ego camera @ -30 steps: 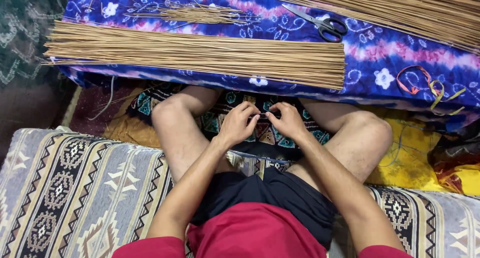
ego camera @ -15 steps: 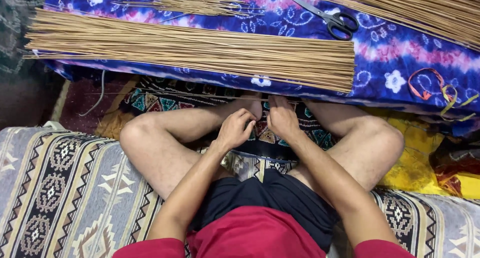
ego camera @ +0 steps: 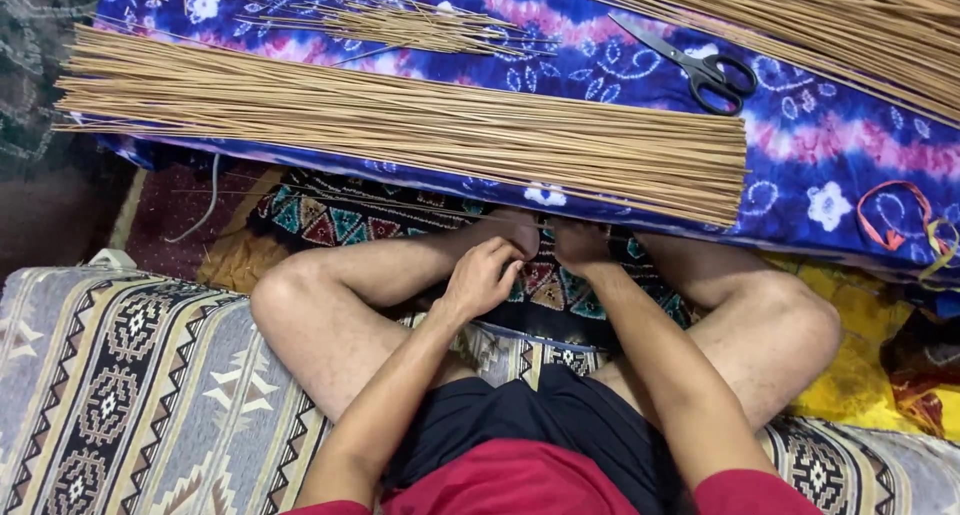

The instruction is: The person is organizing thin bamboo strips into bundles, aligning them on a table, and cutting them to a specific length using scissors.

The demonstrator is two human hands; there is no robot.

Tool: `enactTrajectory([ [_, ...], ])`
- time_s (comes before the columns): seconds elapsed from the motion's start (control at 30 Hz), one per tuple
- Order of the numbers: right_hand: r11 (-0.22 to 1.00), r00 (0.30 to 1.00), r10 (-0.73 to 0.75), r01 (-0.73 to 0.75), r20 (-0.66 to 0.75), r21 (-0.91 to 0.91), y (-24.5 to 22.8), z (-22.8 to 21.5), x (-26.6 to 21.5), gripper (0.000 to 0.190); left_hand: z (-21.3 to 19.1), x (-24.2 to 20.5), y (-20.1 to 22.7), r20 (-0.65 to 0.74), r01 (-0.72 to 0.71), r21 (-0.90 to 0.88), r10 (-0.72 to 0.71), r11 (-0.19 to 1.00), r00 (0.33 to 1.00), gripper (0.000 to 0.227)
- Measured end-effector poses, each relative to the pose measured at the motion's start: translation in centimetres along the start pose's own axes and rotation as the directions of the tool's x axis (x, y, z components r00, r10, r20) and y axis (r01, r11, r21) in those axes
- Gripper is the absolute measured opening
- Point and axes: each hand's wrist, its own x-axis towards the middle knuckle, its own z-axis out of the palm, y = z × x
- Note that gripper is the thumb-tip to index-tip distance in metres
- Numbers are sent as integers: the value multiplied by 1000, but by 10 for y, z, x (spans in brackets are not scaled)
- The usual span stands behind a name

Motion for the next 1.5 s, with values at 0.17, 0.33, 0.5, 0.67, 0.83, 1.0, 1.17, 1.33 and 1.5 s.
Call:
enactTrajectory([
  [0.17,999,989,-16,10,149,42,-10,-29,-29,30,-14,9,13,-121,-127,106,140,986,983,14],
  [0.33,999,999,-43,43,3,-13,-7,-80,-72,22,-32,24,33,-242,-208,308,288,928,926,33],
  [0.5,990,994,-89,96,-69,105,-14,-140,-121,18,-46,31,55,-71,-233,386,280,893,957,32],
  [0.67,992,997,-47,53,-58,117,-37,-198,-159,18,-52,25,79,23,-226,383,235,896,972,24],
  [0.83,993,998,-8,15,-56,114,-38,-236,-182,19,-65,25,109,40,-258,390,264,884,964,22],
  [1.0,984,997,52,-42,-54,174,-32,-254,-199,20,-84,25,151,-9,-242,407,268,881,963,20],
  [1.17,948,988,70,-23,-136,317,-33,-261,-198,20,-117,31,186,-47,-271,492,336,827,941,15],
  [1.33,931,977,78,-1,-198,366,-40,-263,-188,21,-133,47,181,-27,-332,514,401,791,916,13],
  [1.5,924,963,44,62,-265,377,-45,-264,-177,19,-137,52,166,-62,-340,533,437,775,898,14],
])
